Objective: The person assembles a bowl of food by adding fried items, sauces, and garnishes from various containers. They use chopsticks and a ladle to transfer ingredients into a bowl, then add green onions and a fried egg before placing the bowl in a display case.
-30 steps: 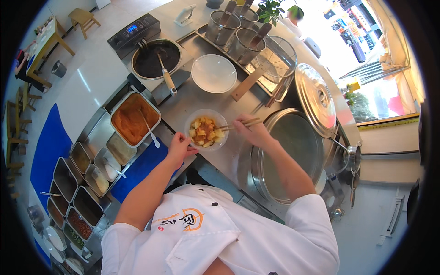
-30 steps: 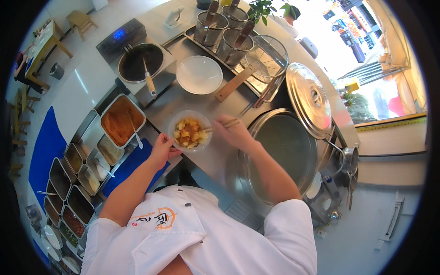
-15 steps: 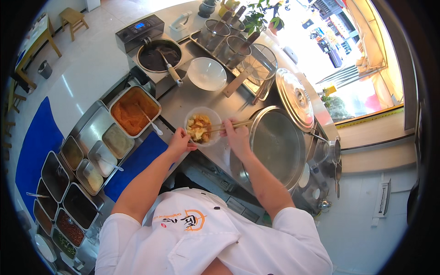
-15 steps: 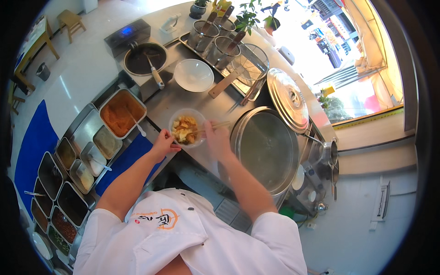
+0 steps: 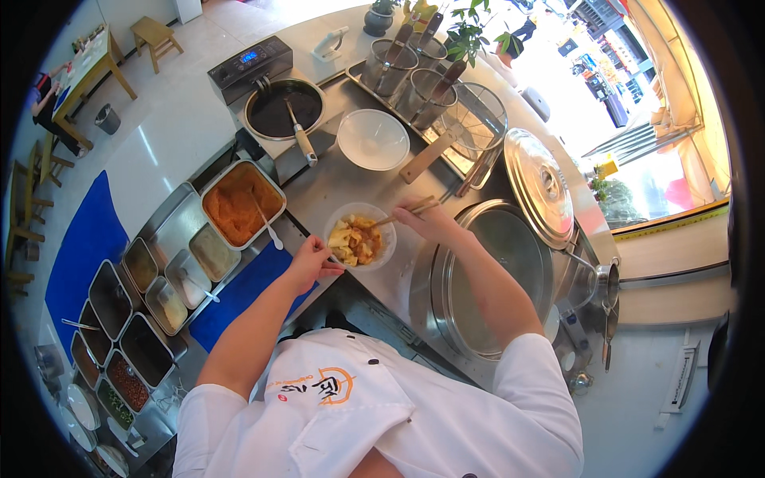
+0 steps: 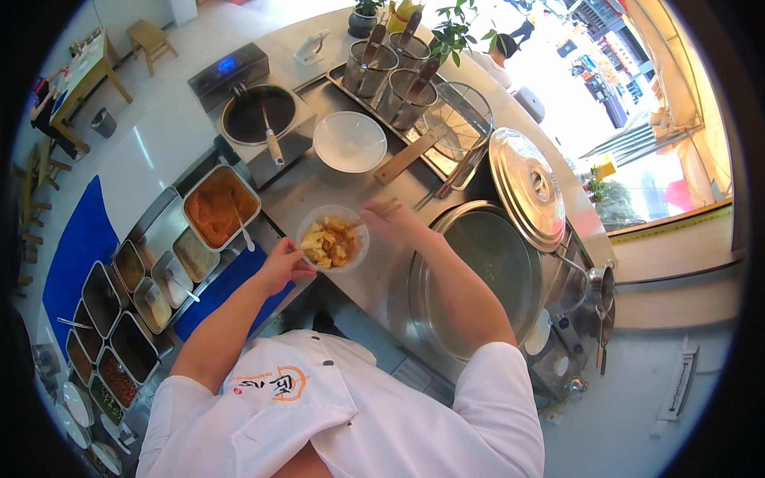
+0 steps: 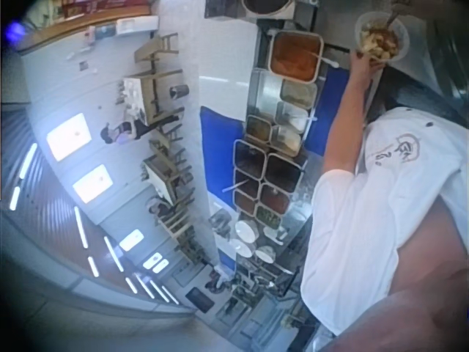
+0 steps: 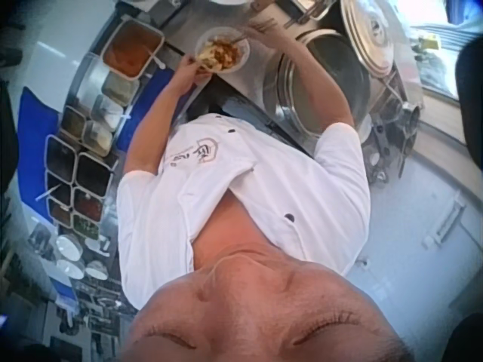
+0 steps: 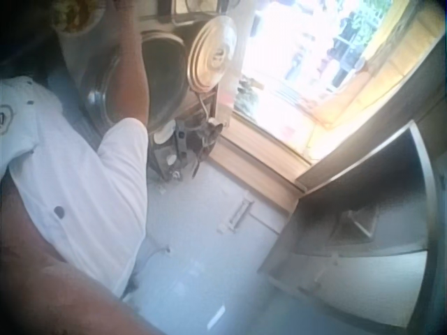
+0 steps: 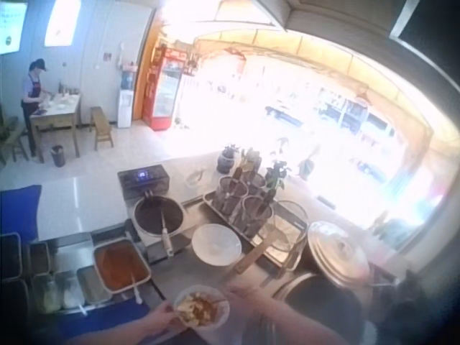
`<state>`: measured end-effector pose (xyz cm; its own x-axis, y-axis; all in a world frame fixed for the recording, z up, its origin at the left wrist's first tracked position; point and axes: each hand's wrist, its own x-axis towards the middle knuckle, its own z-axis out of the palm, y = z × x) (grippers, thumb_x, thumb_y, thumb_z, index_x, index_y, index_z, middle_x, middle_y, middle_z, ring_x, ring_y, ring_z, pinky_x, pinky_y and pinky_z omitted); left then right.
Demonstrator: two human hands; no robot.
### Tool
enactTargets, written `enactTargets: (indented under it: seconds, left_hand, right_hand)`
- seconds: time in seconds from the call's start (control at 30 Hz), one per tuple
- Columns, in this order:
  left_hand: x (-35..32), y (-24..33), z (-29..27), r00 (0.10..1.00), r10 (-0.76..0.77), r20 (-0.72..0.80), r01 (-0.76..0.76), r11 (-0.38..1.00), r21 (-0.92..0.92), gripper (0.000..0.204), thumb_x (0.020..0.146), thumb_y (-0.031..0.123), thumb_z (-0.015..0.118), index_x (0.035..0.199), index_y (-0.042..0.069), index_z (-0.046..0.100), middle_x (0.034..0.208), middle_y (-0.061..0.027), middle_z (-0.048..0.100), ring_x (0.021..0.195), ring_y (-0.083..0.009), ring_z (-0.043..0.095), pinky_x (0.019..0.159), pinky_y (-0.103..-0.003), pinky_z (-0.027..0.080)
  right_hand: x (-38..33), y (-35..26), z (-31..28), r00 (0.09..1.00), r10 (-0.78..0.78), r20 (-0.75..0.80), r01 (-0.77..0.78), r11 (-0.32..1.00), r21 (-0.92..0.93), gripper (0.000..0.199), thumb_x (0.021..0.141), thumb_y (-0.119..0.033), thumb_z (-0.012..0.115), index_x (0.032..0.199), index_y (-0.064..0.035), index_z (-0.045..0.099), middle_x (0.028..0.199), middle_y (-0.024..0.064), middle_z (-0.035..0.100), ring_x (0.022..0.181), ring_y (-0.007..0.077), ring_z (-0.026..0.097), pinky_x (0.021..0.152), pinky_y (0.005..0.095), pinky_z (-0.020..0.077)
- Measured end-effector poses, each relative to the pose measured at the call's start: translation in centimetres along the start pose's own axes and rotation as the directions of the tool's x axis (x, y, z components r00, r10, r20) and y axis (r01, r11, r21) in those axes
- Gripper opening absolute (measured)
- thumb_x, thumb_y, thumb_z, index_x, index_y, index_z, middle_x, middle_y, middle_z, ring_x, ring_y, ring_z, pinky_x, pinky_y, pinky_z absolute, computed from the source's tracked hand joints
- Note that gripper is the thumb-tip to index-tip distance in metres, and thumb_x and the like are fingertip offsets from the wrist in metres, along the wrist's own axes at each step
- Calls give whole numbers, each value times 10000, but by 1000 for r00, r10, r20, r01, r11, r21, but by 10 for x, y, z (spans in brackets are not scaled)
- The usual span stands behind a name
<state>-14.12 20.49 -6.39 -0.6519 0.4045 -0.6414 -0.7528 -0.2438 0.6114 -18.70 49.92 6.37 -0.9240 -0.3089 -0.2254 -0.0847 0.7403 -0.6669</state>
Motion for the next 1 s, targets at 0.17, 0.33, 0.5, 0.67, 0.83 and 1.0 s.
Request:
enactTargets:
  seconds: [0.17,0.33,0.5,0.67,0.83,1.0]
  left_hand:
    - [-2,1,20,998,25,-53,-30,993,-113,148,1020,71,540,1068,81,401,1053,-117,521,866,-324,738,784,-403,654]
    - [-2,-2,48,990,47,-136,-55,997,-59,154,1024,83,554,1084,98,413,1089,-148,564,888,-322,737,778,-414,647]
    - [-1,-9,39,994,40,-106,-38,999,27,143,1038,96,539,1090,103,406,1073,-141,572,888,-309,740,781,-406,646]
    - [-3,-7,26,998,-12,-66,12,1000,13,114,1048,90,523,1059,101,410,1053,-105,554,862,-292,736,768,-381,644]
    - [0,-9,17,999,-17,-38,17,1000,-2,114,1050,102,526,1061,107,412,1077,-118,576,866,-298,736,779,-387,647]
    - [-1,-10,18,998,-6,-60,0,996,-94,121,1046,91,524,1070,104,406,1087,-123,552,879,-318,737,774,-402,653]
  right_hand:
    - [-43,40,26,976,165,-143,-97,913,396,216,1041,-186,617,1030,20,677,877,67,696,783,132,682,714,275,568]
    - [-68,3,64,890,389,-238,-133,721,680,246,1048,-185,611,1045,51,681,870,60,704,763,124,684,665,256,578]
    - [-41,-30,37,951,211,-226,-64,851,522,250,1053,-179,600,1019,55,680,851,61,693,749,128,680,664,261,570]
    - [7,-22,0,971,-199,-132,221,959,175,201,1029,-182,625,1018,8,689,861,71,686,819,184,675,741,326,544]
    - [31,-9,-8,930,-351,108,350,936,24,173,968,-170,647,1039,-21,698,1023,144,699,948,334,666,812,409,532]
    - [-1,24,-12,999,-39,1,39,997,60,203,992,-206,639,1027,-15,696,886,130,699,838,275,681,771,380,538]
